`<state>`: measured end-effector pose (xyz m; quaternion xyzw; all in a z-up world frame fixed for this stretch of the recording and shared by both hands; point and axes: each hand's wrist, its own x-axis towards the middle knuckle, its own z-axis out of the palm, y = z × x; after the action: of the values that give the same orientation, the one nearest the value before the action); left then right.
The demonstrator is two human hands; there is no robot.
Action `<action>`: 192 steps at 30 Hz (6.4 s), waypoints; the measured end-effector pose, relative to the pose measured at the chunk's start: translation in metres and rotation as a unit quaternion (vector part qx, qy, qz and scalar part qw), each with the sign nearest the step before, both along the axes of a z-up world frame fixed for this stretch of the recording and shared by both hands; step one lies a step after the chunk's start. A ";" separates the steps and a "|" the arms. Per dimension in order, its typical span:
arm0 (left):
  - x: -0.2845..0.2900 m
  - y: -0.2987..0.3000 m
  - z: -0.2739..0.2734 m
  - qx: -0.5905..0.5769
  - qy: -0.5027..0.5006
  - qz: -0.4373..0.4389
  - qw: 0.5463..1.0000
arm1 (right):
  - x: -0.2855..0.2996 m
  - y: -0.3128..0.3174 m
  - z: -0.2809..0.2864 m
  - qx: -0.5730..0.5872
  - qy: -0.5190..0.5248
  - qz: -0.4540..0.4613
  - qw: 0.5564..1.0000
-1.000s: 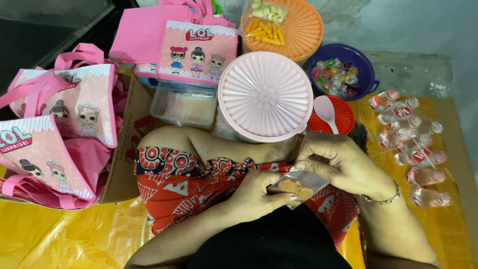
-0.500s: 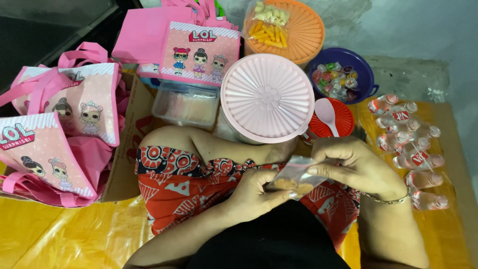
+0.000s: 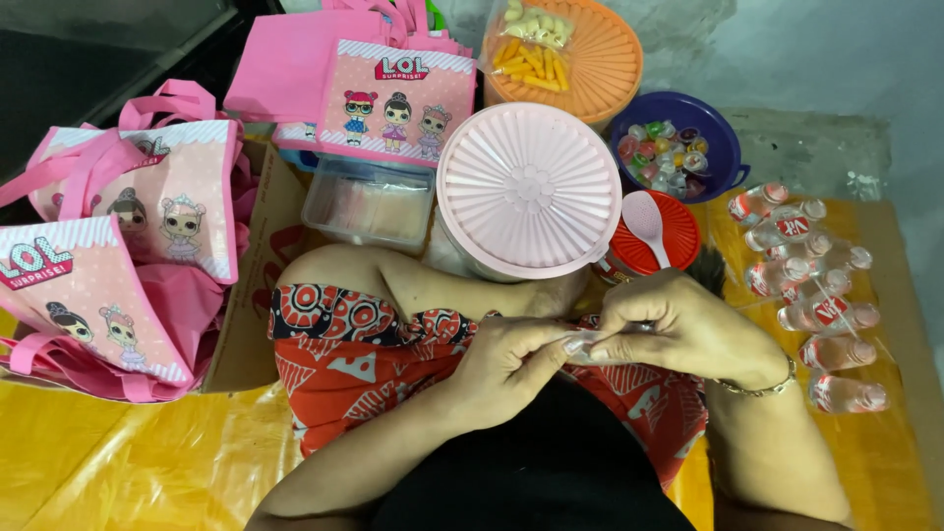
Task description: Packing individual cookies into small plastic bags using a pink scoop.
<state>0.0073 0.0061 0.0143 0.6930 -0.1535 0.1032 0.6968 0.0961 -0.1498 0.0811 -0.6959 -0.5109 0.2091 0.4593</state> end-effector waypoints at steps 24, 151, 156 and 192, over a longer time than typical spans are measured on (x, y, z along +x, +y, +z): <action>0.013 -0.010 -0.034 -0.268 0.131 0.052 0.953 | 0.004 -0.012 -0.066 0.147 0.184 -0.140 0.962; 0.144 0.071 -0.189 0.552 0.412 0.093 0.719 | 0.059 -0.059 -0.244 0.020 0.001 -0.588 0.808; 0.142 0.079 -0.191 0.515 0.390 0.148 0.749 | 0.059 -0.062 -0.250 0.027 0.038 -0.602 0.797; 0.045 0.036 0.014 0.091 0.100 -0.092 0.986 | 0.022 0.009 -0.089 0.177 0.261 -0.204 0.927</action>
<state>0.0525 0.0421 0.0285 0.7434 -0.1550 -0.0462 0.6490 0.1180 -0.1412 -0.0080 -0.6134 -0.2481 0.1915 0.7249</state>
